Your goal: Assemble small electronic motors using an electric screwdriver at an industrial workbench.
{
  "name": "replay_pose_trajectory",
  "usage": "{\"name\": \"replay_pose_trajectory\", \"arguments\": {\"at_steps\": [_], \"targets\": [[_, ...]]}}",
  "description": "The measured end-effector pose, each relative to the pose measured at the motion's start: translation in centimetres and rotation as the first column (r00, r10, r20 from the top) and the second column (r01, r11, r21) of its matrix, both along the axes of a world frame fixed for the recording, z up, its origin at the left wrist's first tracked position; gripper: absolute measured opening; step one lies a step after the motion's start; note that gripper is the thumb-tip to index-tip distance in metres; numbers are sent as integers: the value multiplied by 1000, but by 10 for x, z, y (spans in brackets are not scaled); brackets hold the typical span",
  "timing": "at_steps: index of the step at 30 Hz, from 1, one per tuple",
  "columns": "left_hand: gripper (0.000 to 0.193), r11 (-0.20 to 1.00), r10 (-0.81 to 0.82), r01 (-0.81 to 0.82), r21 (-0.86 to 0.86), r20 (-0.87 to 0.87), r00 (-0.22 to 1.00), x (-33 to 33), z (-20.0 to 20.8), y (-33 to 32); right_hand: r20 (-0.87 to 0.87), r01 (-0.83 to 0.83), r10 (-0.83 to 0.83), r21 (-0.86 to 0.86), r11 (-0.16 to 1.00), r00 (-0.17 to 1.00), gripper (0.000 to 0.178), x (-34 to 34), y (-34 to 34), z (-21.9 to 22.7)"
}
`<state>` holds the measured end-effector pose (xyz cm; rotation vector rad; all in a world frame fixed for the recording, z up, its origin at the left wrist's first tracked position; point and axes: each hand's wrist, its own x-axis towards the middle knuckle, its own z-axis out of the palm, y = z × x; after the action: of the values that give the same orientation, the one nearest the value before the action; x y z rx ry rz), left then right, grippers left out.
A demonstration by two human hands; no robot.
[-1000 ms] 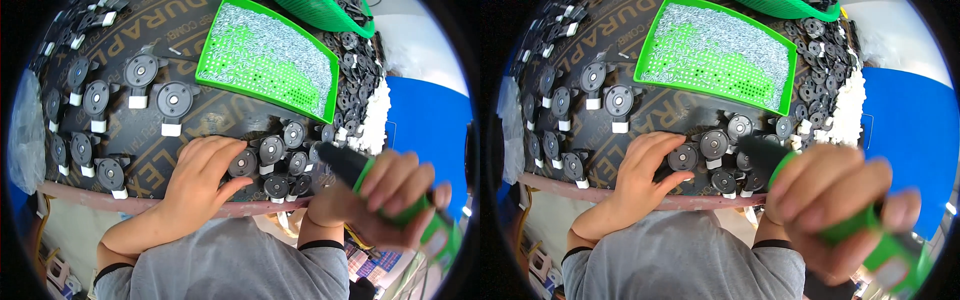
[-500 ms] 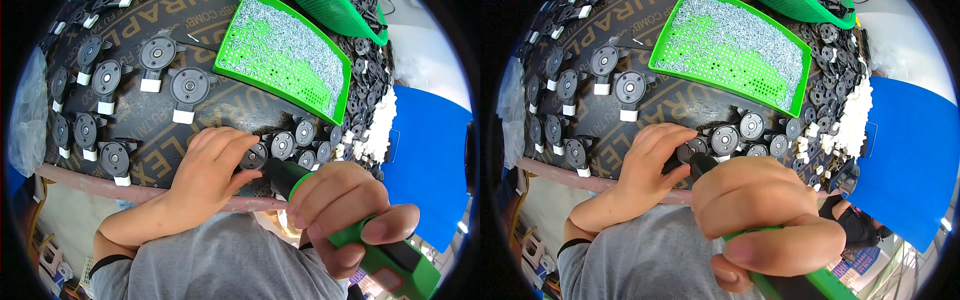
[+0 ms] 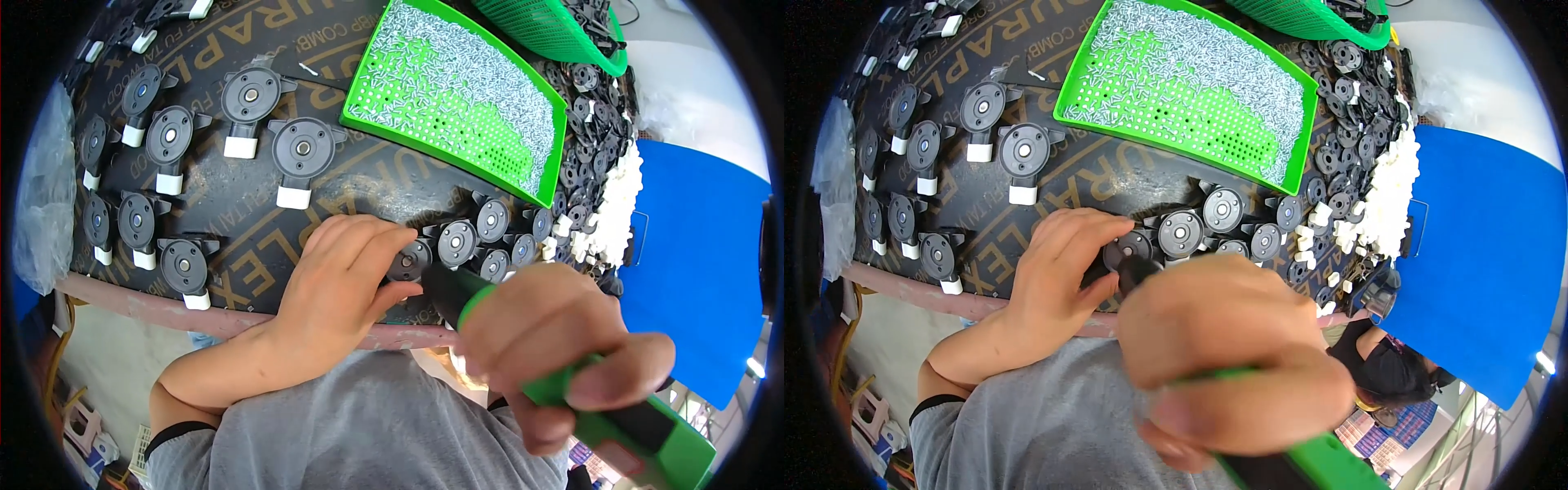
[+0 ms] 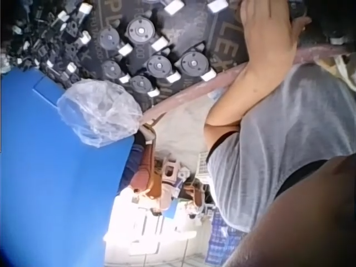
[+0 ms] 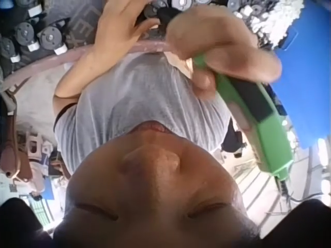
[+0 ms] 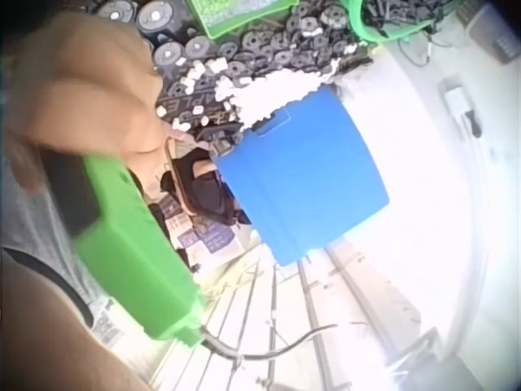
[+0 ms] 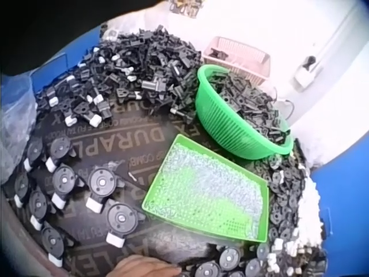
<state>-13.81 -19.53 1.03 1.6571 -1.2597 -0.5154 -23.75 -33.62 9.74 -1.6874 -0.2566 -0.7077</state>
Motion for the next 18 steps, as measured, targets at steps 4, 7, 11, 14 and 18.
{"name": "replay_pose_trajectory", "arguments": {"at_steps": [4, 7, 11, 14, 18], "targets": [[55, 1000, -3, 3, -6, 26, 1000, -5, 2, -1, 71, 58, -56, -32, 998, 996, 29, -19, -26, 35], [60, 1000, -10, 11, -19, 66, 998, -7, -1, -4, 169, 370, -365, 5, 929, 915, 28, -15, -58, 16], [67, 999, 50, -50, -14, 12, 999, -7, 1, -3, 114, 534, -546, 121, 837, 830, 18, 8, -88, -20], [65, 1000, 21, -20, -18, 33, 999, -5, -1, -2, 107, 534, -549, 144, 833, 829, 18, 11, -92, -23], [65, 1000, 15, -14, -13, 43, 999, -5, -1, -4, 98, 529, -538, 109, 842, 837, 20, 9, -93, -21]]}}
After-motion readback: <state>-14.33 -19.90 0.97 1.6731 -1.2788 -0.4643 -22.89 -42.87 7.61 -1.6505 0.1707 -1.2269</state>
